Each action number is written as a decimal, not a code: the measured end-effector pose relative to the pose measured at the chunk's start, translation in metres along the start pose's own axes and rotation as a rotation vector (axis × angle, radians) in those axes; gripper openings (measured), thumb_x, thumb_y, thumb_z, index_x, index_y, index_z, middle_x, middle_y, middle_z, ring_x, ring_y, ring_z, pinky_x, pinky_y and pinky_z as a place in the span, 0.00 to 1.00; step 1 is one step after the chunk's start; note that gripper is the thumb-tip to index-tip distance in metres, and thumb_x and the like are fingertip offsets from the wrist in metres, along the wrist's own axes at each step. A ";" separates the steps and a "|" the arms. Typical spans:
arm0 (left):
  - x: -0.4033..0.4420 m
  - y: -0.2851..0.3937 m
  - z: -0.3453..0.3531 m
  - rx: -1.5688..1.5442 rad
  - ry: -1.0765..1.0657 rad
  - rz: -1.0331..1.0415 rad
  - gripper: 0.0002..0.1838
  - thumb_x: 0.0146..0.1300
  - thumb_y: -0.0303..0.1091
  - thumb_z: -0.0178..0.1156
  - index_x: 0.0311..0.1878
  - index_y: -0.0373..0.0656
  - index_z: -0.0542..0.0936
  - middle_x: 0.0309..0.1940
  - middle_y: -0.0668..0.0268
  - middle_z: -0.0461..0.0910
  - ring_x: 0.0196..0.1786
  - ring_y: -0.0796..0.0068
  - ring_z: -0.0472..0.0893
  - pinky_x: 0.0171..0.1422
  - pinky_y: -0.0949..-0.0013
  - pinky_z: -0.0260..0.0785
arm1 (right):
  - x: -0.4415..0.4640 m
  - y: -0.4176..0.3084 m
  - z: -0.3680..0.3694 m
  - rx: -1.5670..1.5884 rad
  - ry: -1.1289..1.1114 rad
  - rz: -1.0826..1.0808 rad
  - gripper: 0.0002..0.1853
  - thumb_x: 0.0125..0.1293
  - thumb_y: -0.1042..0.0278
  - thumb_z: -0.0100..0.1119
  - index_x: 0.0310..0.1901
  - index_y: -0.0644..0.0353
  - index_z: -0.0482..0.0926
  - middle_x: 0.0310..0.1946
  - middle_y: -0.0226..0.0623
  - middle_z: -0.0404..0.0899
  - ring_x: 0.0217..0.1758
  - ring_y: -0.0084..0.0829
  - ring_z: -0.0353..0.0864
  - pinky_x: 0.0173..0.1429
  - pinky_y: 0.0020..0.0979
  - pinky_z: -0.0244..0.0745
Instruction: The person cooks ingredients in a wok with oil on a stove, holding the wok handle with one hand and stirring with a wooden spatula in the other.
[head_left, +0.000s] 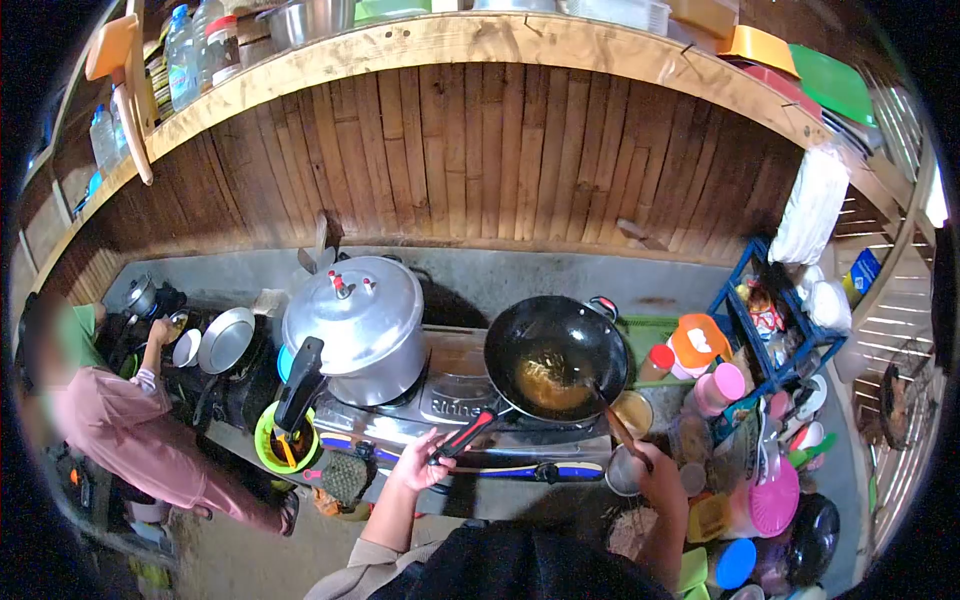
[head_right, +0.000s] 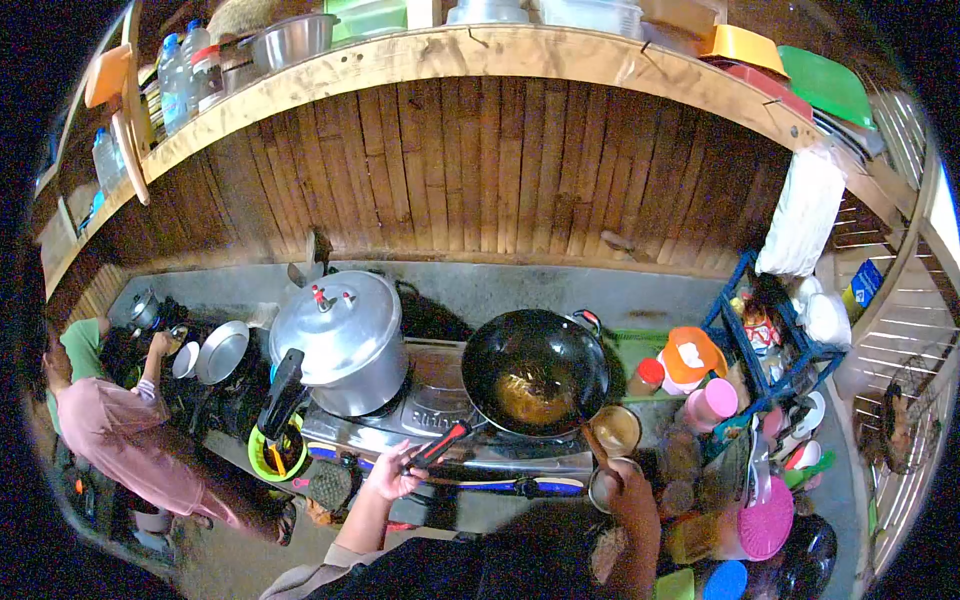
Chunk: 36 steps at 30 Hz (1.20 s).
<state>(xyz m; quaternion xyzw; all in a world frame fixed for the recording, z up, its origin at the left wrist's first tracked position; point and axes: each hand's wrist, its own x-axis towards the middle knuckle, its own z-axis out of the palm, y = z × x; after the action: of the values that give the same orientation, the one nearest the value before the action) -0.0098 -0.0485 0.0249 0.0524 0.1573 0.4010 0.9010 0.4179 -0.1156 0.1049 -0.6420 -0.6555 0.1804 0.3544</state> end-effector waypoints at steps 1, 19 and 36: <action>-0.001 0.000 0.003 0.038 0.034 0.017 0.30 0.69 0.51 0.49 0.66 0.40 0.63 0.53 0.50 0.72 0.27 0.80 0.71 0.20 0.85 0.62 | -0.004 -0.004 -0.007 0.003 0.000 0.002 0.17 0.59 0.70 0.59 0.52 0.59 0.77 0.43 0.55 0.80 0.48 0.53 0.80 0.54 0.41 0.74; 0.039 0.023 -0.020 0.002 -0.093 -0.365 0.31 0.70 0.54 0.45 0.68 0.43 0.62 0.39 0.58 0.76 0.23 0.80 0.70 0.17 0.84 0.61 | -0.032 -0.059 -0.038 -0.206 -0.058 0.217 0.20 0.57 0.69 0.62 0.53 0.52 0.80 0.33 0.47 0.83 0.31 0.32 0.81 0.43 0.33 0.74; 0.046 0.026 -0.010 -0.137 -0.241 -0.461 0.27 0.72 0.46 0.44 0.66 0.38 0.59 0.30 0.69 0.66 0.19 0.86 0.63 0.14 0.86 0.56 | 0.073 -0.031 0.104 0.032 0.109 -0.016 0.18 0.61 0.69 0.60 0.53 0.59 0.78 0.39 0.54 0.81 0.45 0.48 0.82 0.49 0.36 0.75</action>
<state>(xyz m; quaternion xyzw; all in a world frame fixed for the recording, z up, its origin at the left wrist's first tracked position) -0.0023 0.0028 0.0095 0.0013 0.0290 0.1856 0.9822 0.3292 -0.0259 0.0718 -0.6398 -0.6373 0.1527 0.4014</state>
